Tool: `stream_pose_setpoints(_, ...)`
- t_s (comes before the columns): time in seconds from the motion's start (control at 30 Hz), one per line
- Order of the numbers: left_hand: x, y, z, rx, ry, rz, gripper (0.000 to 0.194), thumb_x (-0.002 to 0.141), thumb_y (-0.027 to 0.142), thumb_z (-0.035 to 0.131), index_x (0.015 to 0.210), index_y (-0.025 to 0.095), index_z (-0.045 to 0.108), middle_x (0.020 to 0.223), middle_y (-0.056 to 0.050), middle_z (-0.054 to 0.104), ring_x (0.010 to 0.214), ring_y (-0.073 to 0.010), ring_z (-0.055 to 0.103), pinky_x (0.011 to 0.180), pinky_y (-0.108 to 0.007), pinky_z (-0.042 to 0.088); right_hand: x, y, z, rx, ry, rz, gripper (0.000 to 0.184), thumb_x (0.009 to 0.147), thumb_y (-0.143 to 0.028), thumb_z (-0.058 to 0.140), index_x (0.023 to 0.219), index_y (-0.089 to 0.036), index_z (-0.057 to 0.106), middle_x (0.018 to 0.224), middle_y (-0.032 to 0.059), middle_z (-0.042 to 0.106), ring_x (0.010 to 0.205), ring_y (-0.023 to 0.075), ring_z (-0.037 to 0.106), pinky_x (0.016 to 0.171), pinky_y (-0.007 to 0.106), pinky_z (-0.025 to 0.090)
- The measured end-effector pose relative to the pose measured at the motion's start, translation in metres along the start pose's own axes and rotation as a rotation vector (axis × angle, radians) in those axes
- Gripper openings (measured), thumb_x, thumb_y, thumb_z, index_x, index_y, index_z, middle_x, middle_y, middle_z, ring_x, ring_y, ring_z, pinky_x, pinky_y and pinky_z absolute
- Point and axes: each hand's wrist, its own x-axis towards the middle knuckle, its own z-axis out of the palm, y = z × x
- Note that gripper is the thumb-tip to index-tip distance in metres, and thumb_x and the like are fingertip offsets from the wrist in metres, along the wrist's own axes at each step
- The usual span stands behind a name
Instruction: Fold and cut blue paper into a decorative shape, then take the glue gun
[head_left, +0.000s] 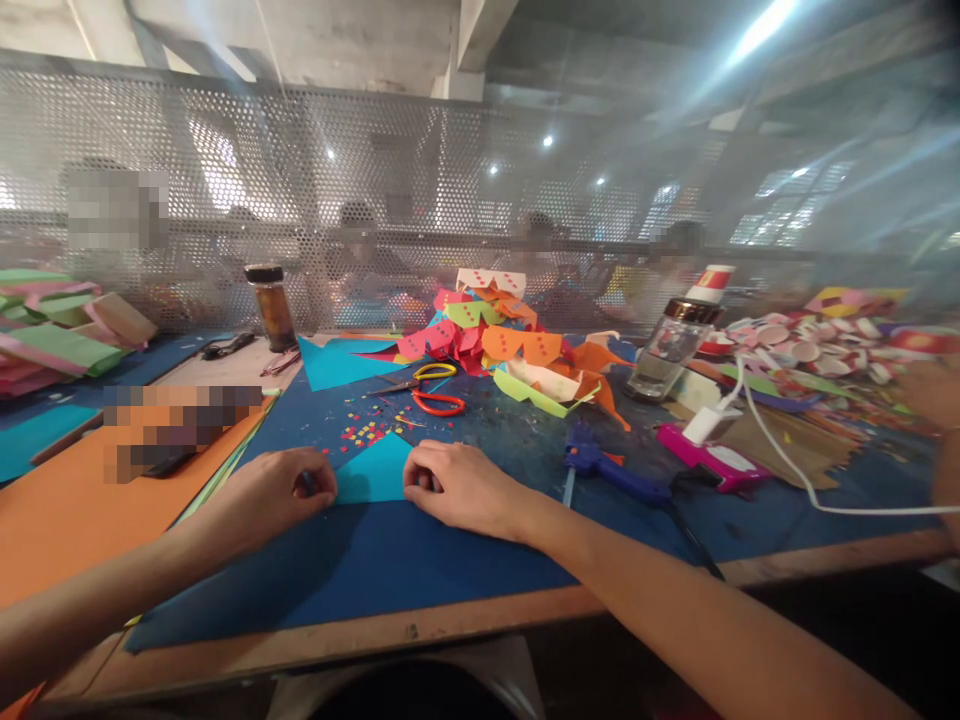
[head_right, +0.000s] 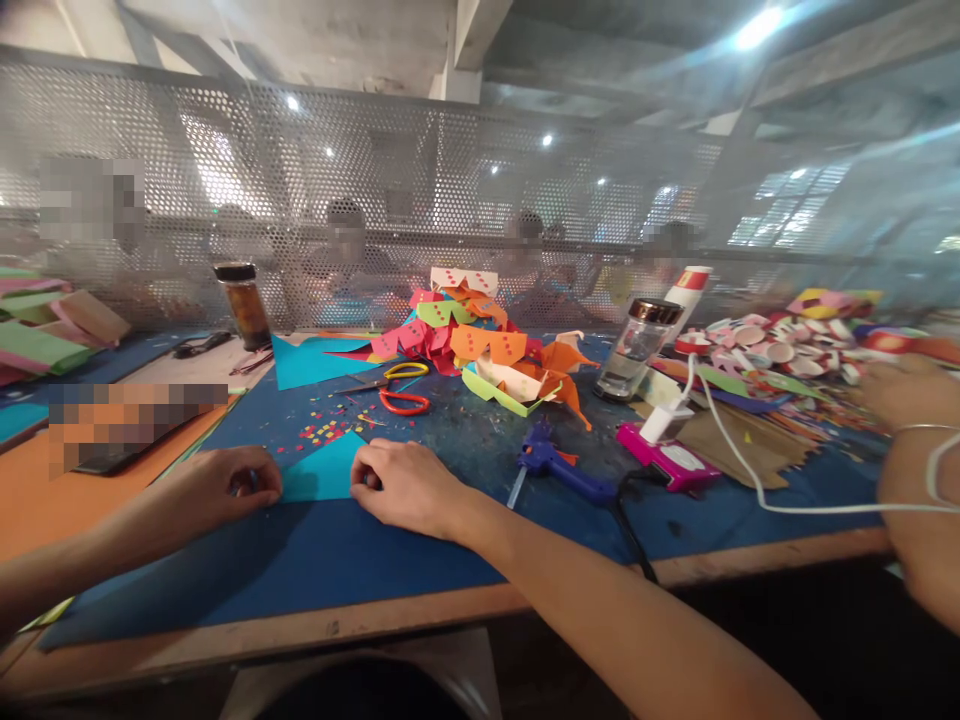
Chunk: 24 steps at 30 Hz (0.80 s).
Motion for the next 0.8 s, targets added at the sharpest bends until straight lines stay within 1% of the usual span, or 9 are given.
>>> stream_pose_setpoints(0.17,0.0,-0.006,0.002,-0.011,-0.007,-0.016,0.019,0.081,0.036,0.055,0.079,0.024,0.07,0.073,0.001,0.068,0.068,-0.0194,0.061,0.063,-0.029,0.04,0.001,0.001,0.001,0.017,0.005,-0.001,0.002,0.083,-0.021,0.061,0.082,-0.02,0.063,0.084,-0.0012,0.064,0.067,0.01,0.054,0.064,0.023,0.038)
stream_pose_setpoints(0.4,-0.001,-0.029,0.005,-0.053,0.002,-0.049,0.019,0.081,0.036,0.056,0.08,0.022,0.068,0.074,0.0,0.069,0.068,-0.019,0.06,0.065,-0.028,0.041,0.001,0.003,0.004,0.022,0.022,-0.008,0.002,0.082,-0.018,0.061,0.081,-0.021,0.062,0.082,-0.0029,0.062,0.066,0.0089,0.053,0.063,0.023,0.036)
stream_pose_setpoints(0.5,-0.004,-0.028,0.003,-0.04,-0.009,-0.064,0.02,0.082,0.033,0.053,0.081,0.019,0.068,0.076,-0.001,0.069,0.07,-0.019,0.059,0.067,-0.028,0.041,0.001,0.003,0.004,0.026,0.023,-0.012,0.002,0.082,-0.019,0.061,0.081,-0.02,0.062,0.082,-0.0026,0.062,0.066,0.009,0.053,0.063,0.023,0.037)
stream_pose_setpoints(0.63,-0.005,-0.024,0.001,-0.034,-0.019,-0.08,0.021,0.081,0.034,0.053,0.081,0.018,0.068,0.075,-0.001,0.069,0.069,-0.0188,0.058,0.066,-0.028,0.04,0.001,0.003,0.003,0.021,0.03,-0.016,0.002,0.083,-0.019,0.061,0.081,-0.02,0.062,0.082,-0.0022,0.063,0.066,0.0094,0.054,0.064,0.023,0.037)
stream_pose_setpoints(0.8,-0.007,-0.034,0.0,-0.058,-0.009,-0.083,0.021,0.08,0.036,0.055,0.08,0.02,0.068,0.076,-0.001,0.069,0.07,-0.0194,0.059,0.066,-0.028,0.04,0.001,0.002,0.002,0.025,0.021,-0.011,0.002,0.082,-0.018,0.061,0.081,-0.02,0.062,0.083,-0.002,0.064,0.066,0.0092,0.054,0.064,0.023,0.037)
